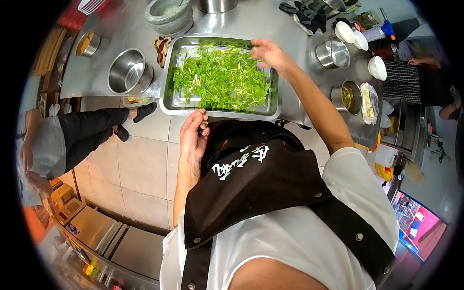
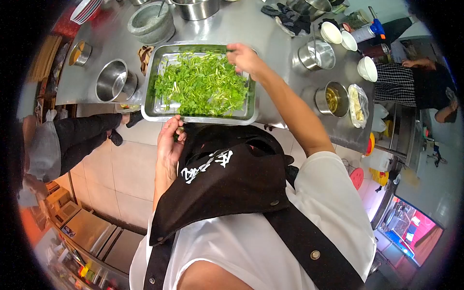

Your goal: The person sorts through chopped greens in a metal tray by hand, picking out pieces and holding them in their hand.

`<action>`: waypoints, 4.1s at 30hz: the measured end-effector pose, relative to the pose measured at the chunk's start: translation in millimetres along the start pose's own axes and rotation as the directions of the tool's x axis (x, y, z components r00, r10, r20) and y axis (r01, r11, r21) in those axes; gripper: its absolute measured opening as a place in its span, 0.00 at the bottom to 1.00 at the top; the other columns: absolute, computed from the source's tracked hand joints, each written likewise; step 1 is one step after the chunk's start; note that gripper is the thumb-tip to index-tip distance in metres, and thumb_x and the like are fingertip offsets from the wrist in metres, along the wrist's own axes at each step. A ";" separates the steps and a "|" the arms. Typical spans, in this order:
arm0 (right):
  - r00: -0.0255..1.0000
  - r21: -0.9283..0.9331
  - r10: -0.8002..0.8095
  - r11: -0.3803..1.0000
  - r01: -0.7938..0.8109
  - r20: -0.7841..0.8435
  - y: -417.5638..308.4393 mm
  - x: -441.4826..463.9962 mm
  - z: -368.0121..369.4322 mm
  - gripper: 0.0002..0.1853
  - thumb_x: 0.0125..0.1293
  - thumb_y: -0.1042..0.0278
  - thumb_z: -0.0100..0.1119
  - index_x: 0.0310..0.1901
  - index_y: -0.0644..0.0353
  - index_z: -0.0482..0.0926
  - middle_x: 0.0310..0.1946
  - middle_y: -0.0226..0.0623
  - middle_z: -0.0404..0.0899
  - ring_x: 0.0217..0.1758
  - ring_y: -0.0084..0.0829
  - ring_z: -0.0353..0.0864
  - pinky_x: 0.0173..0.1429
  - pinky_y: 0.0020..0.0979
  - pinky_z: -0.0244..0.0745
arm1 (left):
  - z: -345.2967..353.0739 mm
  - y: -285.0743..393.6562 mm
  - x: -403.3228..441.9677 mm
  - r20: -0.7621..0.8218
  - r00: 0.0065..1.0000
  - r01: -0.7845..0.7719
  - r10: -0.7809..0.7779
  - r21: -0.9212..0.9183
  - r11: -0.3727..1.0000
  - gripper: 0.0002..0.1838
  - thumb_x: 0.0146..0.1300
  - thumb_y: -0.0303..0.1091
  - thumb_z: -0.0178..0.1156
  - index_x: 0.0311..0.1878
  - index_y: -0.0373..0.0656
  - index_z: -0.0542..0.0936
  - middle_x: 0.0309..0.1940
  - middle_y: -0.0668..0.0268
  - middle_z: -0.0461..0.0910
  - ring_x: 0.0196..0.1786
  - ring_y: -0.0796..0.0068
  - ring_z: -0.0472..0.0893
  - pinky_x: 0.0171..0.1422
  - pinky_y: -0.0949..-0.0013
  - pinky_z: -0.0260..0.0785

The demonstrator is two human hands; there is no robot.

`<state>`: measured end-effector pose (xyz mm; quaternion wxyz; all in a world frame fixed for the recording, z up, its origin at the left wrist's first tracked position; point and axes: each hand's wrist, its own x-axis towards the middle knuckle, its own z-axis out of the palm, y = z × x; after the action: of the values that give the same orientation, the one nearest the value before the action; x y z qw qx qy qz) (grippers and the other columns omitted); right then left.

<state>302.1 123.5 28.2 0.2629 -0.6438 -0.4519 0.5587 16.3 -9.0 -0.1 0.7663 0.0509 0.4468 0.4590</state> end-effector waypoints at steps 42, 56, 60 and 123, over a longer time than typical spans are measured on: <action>0.843 0.156 -0.410 0.912 0.379 0.349 5.7 -52.7 77.0 0.12 0.57 0.82 0.57 0.44 0.63 0.75 0.37 0.28 0.77 0.39 0.17 0.76 0.44 0.23 0.73 | 45.9 -9.9 12.5 0.054 0.998 -0.027 0.023 0.088 0.996 0.07 0.59 0.27 0.62 0.39 0.39 0.76 0.28 0.67 0.76 0.23 0.86 0.67 0.24 0.82 0.56; 0.619 -0.637 -0.757 0.375 0.674 0.208 2.4 -51.6 71.4 0.15 0.55 0.78 0.56 0.45 0.52 0.72 0.32 0.36 0.77 0.36 0.39 0.78 0.37 0.35 0.74 | 58.1 -12.9 17.5 0.081 0.987 -0.144 0.142 0.022 0.989 0.03 0.61 0.25 0.59 0.37 0.40 0.76 0.28 0.69 0.75 0.21 0.87 0.64 0.23 0.83 0.54; 0.610 -0.757 -0.751 0.239 0.609 0.253 11.7 -9.1 23.9 0.11 0.58 0.74 0.51 0.41 0.51 0.80 0.39 0.33 0.80 0.42 0.39 0.79 0.47 0.38 0.75 | 42.2 6.2 29.8 -0.013 0.990 -0.138 0.139 0.023 0.990 0.07 0.63 0.34 0.61 0.35 0.40 0.76 0.27 0.67 0.76 0.21 0.86 0.65 0.21 0.82 0.54; 0.924 0.041 -0.067 0.998 0.056 0.375 -1.2 -33.7 43.9 0.05 0.61 0.68 0.59 0.37 0.58 0.78 0.26 0.21 0.75 0.24 0.13 0.67 0.26 0.17 0.62 | 44.7 0.0 0.7 0.094 0.996 -0.023 0.010 0.141 0.990 0.10 0.64 0.30 0.58 0.46 0.35 0.77 0.28 0.70 0.74 0.23 0.88 0.64 0.23 0.84 0.54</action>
<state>260.8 87.2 35.1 0.1982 -0.5062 -0.5057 0.6699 49.2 6.4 26.1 0.7770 0.1301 0.4416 0.4294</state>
